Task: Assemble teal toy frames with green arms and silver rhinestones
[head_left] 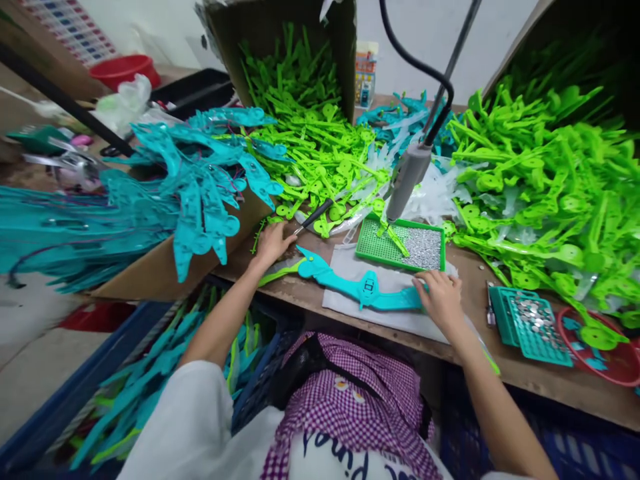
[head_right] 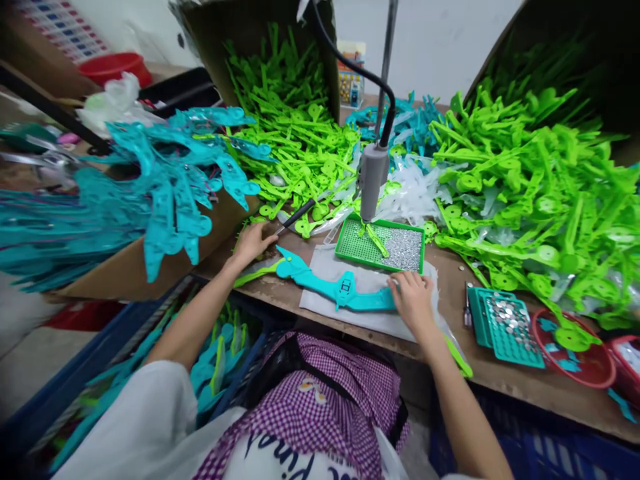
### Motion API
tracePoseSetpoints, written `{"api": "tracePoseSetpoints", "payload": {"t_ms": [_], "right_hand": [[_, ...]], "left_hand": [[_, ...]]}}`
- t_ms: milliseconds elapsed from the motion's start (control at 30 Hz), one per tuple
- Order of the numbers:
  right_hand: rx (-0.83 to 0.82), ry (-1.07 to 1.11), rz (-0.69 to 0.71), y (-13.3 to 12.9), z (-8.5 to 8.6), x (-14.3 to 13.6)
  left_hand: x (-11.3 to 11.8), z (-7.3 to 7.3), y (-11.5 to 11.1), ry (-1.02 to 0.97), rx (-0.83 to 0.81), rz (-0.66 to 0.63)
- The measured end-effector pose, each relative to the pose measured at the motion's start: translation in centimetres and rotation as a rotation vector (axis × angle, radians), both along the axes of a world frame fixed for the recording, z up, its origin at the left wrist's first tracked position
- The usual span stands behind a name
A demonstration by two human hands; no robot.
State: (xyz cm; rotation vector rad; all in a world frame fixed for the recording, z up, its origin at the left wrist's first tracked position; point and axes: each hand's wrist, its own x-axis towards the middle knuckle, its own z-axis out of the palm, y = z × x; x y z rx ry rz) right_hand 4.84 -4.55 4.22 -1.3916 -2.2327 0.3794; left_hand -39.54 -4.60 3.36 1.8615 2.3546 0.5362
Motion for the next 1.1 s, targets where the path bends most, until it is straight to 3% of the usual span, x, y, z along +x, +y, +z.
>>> {"api": "tracePoseSetpoints", "payload": {"t_ms": [133,233,333,467,533,633,667,700,800,867,967,1100], "right_hand": [[-0.063,0.279,0.147,-3.8,3.5,-4.4],[-0.158,0.557,0.065,-4.5,5.7,-7.9],[-0.353,0.8,0.053,-3.2,7.0,-10.6],[-0.716,1.113,0.055,-2.3,5.8,-11.4],[-0.959,1.121,0.092,-3.3,4.3,-11.0],[-1.302,1.06,0.268,-5.6,2.5,-10.3],[-1.363,1.079,0.275,-6.3,2.2,-10.0],[-1.394,1.118,0.243,-6.8,2.0,-9.6],[-1.36,1.24,0.055,-7.1,2.3,-7.8],[-1.275,1.279,-0.013,-6.9,2.7,-6.0],[-1.072,1.294,-0.114,-6.6,2.6,-3.0],[-0.661,1.118,-0.394,-7.2,1.5,1.1]], "left_hand": [[0.2,-1.1,-0.3,-0.028,-0.084,-0.072],[1.1,-0.8,-0.2,0.004,0.064,-0.135],[1.6,-0.2,-0.8,0.041,0.277,-0.204],[3.4,0.8,-3.7,0.068,0.521,-0.29],[5.9,1.4,-6.0,0.096,0.646,-0.49],[11.6,2.1,-8.9,0.18,0.673,-0.971],[13.7,2.2,-9.4,0.215,0.692,-1.072],[15.8,2.2,-9.7,0.231,0.717,-1.086],[20.8,1.9,-9.4,0.169,0.779,-0.953],[22.7,2.0,-8.8,0.068,0.755,-0.905],[23.6,3.1,-8.0,-0.186,0.653,-0.876],[24.5,4.5,-5.4,-0.493,0.294,-0.741]]}}
